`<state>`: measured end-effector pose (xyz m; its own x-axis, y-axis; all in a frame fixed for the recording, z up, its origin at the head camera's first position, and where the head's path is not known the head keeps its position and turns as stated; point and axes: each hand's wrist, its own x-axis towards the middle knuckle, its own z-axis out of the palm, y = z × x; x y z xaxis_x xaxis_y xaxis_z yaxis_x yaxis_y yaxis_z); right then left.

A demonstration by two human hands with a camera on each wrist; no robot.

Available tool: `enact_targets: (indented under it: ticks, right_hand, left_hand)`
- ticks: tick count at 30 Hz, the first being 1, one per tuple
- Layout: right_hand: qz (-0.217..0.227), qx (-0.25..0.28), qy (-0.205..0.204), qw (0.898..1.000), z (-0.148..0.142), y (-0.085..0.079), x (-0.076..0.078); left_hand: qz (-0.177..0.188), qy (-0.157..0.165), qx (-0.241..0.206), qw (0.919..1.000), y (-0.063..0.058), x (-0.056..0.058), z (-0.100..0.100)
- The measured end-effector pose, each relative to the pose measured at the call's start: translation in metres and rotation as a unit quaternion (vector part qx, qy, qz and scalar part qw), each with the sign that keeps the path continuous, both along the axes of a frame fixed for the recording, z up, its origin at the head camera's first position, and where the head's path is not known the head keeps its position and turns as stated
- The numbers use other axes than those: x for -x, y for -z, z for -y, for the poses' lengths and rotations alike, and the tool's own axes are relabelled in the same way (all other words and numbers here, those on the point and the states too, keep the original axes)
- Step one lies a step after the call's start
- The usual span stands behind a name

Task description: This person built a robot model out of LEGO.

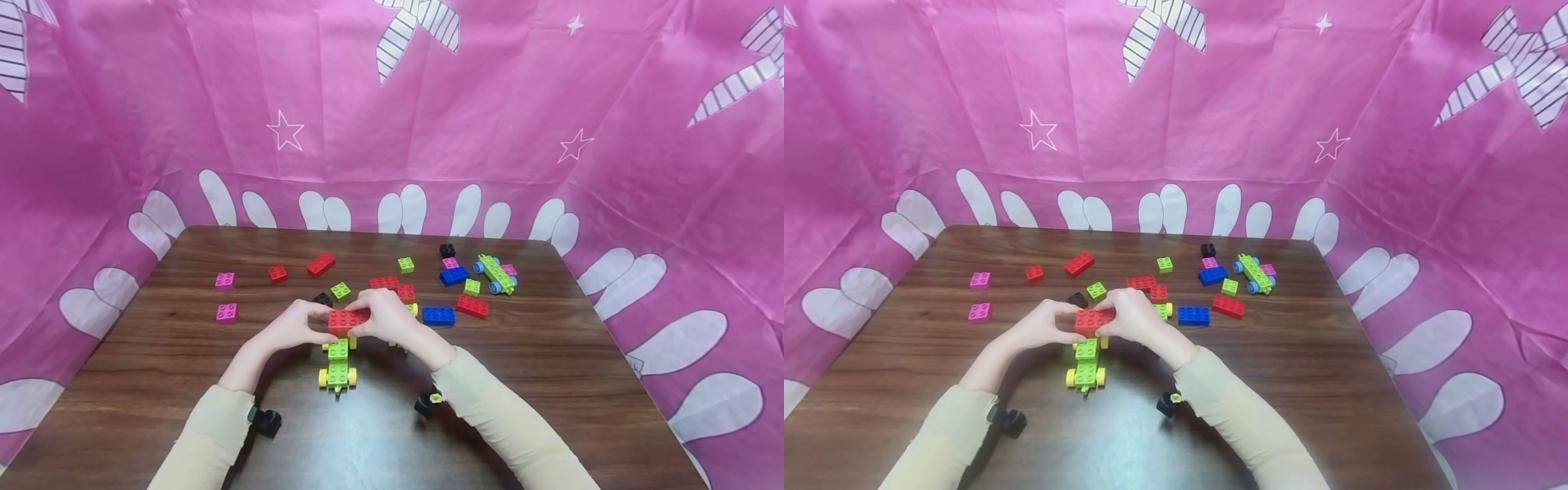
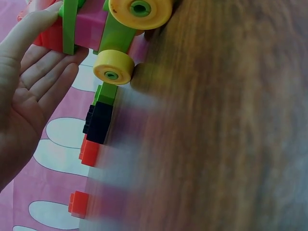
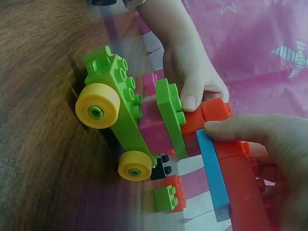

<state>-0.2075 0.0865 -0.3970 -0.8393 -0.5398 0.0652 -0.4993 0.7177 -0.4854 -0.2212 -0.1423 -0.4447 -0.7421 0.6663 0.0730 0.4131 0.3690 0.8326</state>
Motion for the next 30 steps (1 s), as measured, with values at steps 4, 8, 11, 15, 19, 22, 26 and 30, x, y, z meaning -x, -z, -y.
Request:
enact_targets:
  ticks: [4, 8, 11, 15, 19, 22, 26, 30]
  right_hand:
    - [0.002, 0.001, -0.005, 1.000, 0.0006, -0.0025, 0.0003]
    - [0.008, -0.008, -0.002, 1.000, 0.0014, -0.0048, -0.0007]
    - [0.009, -0.014, -0.001, 1.000, 0.0022, -0.0061, -0.0013]
    - [0.007, -0.018, -0.003, 1.000, 0.0028, -0.0067, -0.0019]
    - [0.003, -0.017, -0.002, 1.000, 0.0025, -0.0053, -0.0024]
    - [0.003, -0.014, 0.003, 1.000, 0.0017, -0.0034, -0.0024]
    - [0.015, -0.009, 0.004, 1.000, 0.0008, -0.0011, -0.0020]
    - [0.023, -0.022, 0.000, 0.999, 0.0017, -0.0020, -0.0032]
  left_hand:
    - [-0.003, -0.006, 0.003, 1.0000, -0.0002, -0.0006, -0.0003]
    - [-0.009, -0.006, 0.007, 0.9999, -0.0003, -0.0005, -0.0002]
    - [-0.013, -0.005, 0.007, 0.9999, 0.0005, 0.0003, -0.0004]
    - [-0.017, -0.005, 0.010, 0.9998, 0.0013, 0.0006, -0.0001]
    - [-0.016, -0.003, 0.008, 0.9998, 0.0020, 0.0001, 0.0004]
    - [-0.010, -0.003, 0.003, 0.9999, 0.0021, 0.0000, 0.0002]
    - [-0.001, 0.000, -0.001, 1.0000, 0.0013, 0.0000, 0.0004]
    - [-0.002, 0.002, 0.000, 1.0000, 0.0029, 0.0005, 0.0016]
